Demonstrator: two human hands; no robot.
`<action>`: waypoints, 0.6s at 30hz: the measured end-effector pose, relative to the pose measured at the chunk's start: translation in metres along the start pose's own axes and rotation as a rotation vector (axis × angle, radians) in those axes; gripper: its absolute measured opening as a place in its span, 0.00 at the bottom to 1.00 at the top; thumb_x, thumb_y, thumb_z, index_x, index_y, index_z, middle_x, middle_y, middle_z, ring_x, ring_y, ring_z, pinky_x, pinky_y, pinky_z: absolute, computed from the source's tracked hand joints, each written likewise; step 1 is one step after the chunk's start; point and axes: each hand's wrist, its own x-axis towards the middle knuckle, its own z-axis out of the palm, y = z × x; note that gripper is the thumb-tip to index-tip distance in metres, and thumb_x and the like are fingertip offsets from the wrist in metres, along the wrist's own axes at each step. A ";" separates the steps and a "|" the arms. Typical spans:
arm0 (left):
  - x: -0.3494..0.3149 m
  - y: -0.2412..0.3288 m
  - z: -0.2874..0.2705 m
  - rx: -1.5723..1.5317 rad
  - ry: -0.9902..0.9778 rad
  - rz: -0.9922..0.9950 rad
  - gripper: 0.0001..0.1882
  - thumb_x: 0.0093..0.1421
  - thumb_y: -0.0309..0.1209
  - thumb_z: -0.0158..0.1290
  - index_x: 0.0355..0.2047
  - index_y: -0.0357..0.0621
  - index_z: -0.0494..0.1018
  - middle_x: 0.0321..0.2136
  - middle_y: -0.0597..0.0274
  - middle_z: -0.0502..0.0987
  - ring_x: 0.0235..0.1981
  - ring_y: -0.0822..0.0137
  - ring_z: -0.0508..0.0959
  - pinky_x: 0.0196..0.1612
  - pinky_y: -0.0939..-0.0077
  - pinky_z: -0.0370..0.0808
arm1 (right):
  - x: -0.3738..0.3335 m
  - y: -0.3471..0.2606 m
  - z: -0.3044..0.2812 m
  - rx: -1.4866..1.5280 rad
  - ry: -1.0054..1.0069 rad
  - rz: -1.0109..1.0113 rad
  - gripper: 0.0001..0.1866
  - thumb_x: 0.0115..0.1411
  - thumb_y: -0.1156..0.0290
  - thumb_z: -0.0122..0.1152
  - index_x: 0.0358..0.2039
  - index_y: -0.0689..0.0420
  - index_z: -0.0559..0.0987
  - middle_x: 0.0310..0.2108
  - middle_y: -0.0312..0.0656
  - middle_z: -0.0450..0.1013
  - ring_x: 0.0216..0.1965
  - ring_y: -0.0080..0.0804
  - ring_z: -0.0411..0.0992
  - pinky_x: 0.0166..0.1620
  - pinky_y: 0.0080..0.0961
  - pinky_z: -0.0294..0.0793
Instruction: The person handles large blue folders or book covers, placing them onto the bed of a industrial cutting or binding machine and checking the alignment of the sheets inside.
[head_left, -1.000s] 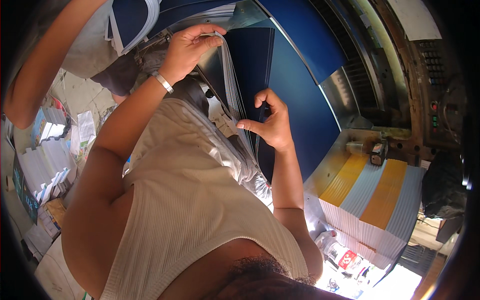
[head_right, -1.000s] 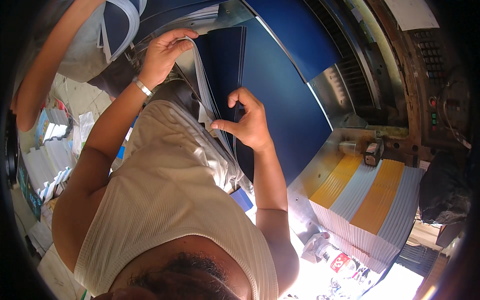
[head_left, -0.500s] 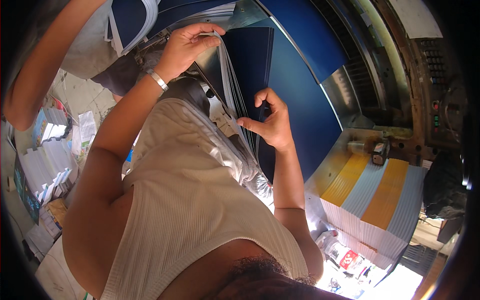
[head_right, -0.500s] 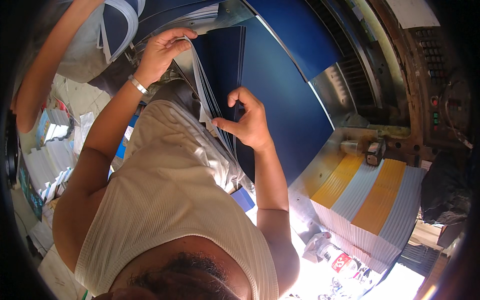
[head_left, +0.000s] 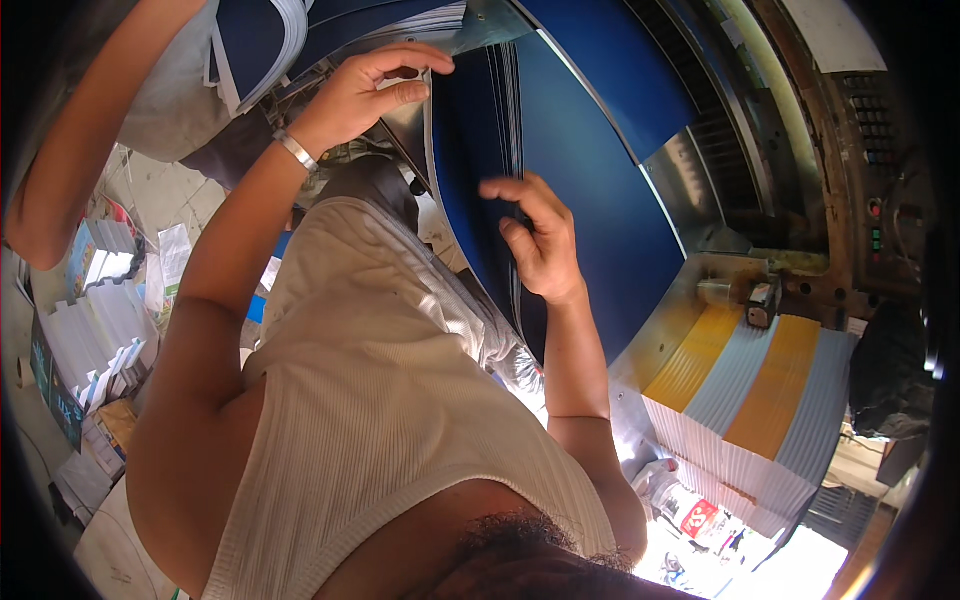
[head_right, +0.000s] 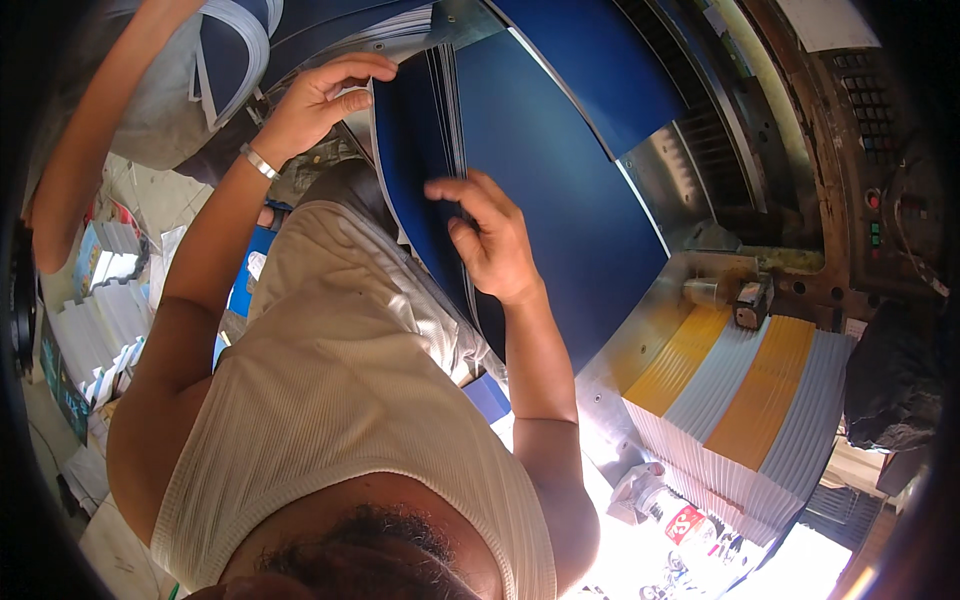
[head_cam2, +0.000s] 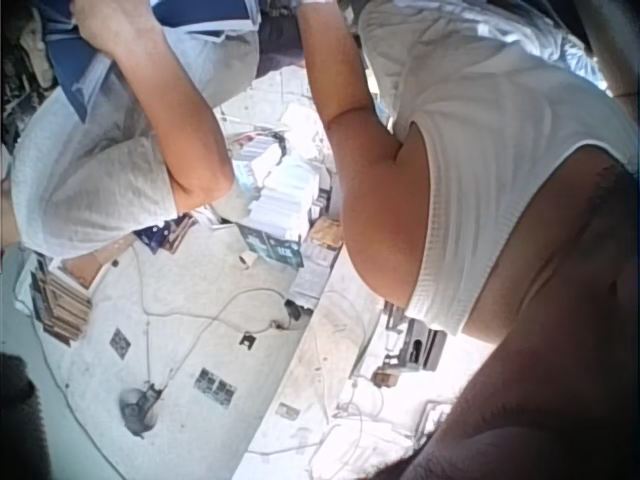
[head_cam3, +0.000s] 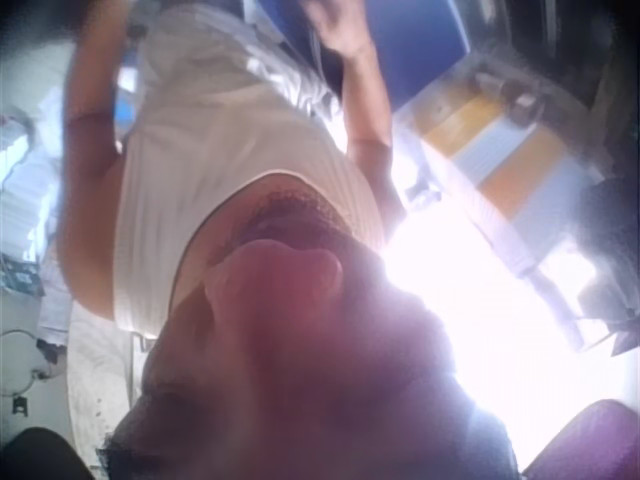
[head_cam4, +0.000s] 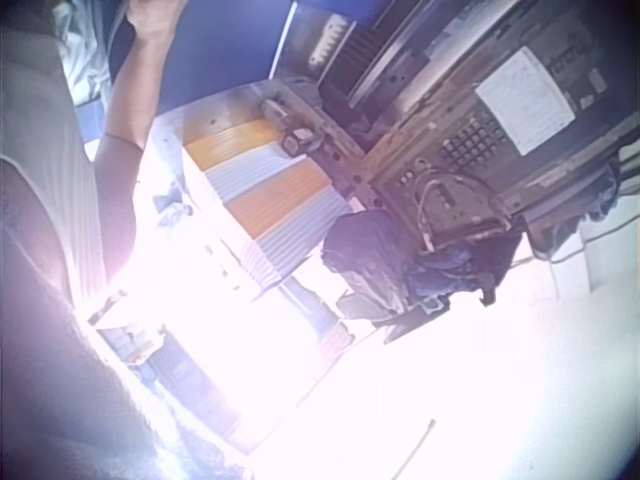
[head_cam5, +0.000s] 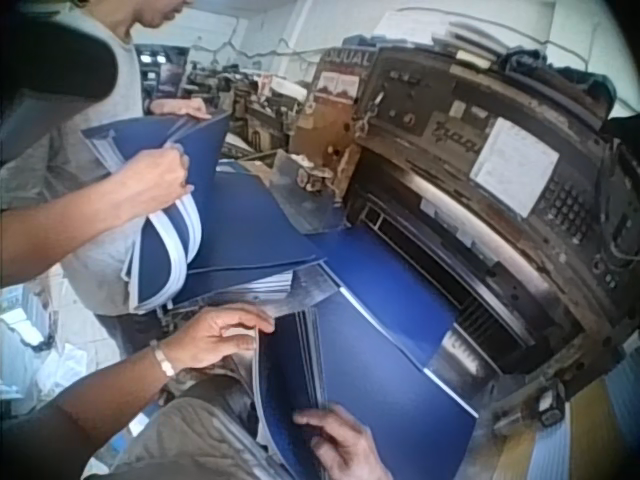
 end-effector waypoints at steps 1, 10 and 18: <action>-0.002 -0.001 -0.001 -0.036 -0.007 -0.083 0.14 0.67 0.23 0.57 0.53 0.41 0.78 0.56 0.62 0.78 0.60 0.68 0.75 0.63 0.71 0.71 | 0.000 0.003 -0.003 -0.103 -0.050 -0.114 0.13 0.50 0.83 0.61 0.38 0.61 0.76 0.39 0.44 0.74 0.35 0.40 0.73 0.39 0.28 0.73; -0.004 -0.013 0.022 -0.253 0.185 -0.135 0.09 0.68 0.22 0.58 0.47 0.40 0.78 0.49 0.64 0.79 0.51 0.74 0.77 0.56 0.78 0.74 | -0.001 -0.003 0.001 -0.100 -0.061 0.023 0.29 0.34 0.67 0.88 0.30 0.57 0.74 0.31 0.38 0.67 0.30 0.36 0.66 0.35 0.30 0.68; -0.001 -0.017 0.031 -0.246 0.225 -0.085 0.08 0.68 0.23 0.58 0.47 0.41 0.76 0.47 0.66 0.77 0.49 0.76 0.76 0.55 0.79 0.73 | -0.002 0.000 0.002 -0.078 -0.021 0.061 0.31 0.32 0.66 0.90 0.29 0.57 0.73 0.30 0.36 0.66 0.31 0.34 0.65 0.36 0.29 0.67</action>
